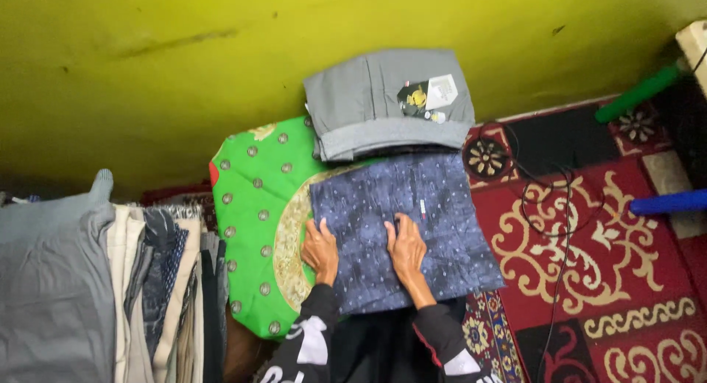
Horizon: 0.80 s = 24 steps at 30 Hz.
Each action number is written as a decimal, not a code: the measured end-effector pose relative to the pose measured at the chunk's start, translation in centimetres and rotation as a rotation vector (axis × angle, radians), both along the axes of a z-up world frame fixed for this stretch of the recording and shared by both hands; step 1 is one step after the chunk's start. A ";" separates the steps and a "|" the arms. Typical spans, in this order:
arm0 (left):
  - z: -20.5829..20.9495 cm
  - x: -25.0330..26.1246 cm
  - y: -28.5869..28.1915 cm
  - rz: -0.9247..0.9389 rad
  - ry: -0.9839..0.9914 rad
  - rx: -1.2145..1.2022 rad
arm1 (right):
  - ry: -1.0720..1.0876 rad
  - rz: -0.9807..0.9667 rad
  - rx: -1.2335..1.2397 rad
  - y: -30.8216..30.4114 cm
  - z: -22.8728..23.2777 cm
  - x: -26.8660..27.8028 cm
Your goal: Folding various pairs of trousers and stacking them on a rug.
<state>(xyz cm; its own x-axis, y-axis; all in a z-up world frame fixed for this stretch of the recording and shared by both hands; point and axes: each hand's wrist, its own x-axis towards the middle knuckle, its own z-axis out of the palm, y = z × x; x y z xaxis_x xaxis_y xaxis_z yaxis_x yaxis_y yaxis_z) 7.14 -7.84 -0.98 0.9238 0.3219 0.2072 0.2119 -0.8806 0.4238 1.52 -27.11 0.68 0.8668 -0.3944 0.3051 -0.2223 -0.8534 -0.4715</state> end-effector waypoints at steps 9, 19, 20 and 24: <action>2.3 -2.7 1.4 -0.076 0.377 -0.180 | -0.188 0.275 0.425 0.0 3.0 7.6; 1.4 -2.8 3.1 -0.133 0.420 -0.254 | -0.023 0.274 0.555 0.7 4.8 -2.7; 1.1 -3.0 3.3 -0.162 0.382 -0.283 | -0.044 0.259 0.521 0.9 5.1 -5.8; 0.7 -2.8 3.7 -0.201 0.286 -0.573 | 0.110 0.274 0.436 0.6 5.7 -13.1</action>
<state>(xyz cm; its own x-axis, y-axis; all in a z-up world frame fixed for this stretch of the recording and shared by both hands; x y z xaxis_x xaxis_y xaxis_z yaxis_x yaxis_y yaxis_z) 4.37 -4.14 -0.25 0.9704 0.1246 -0.2070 0.2409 -0.5673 0.7875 -11.61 -26.48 6.38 0.9736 -0.2188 0.0649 -0.0866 -0.6172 -0.7820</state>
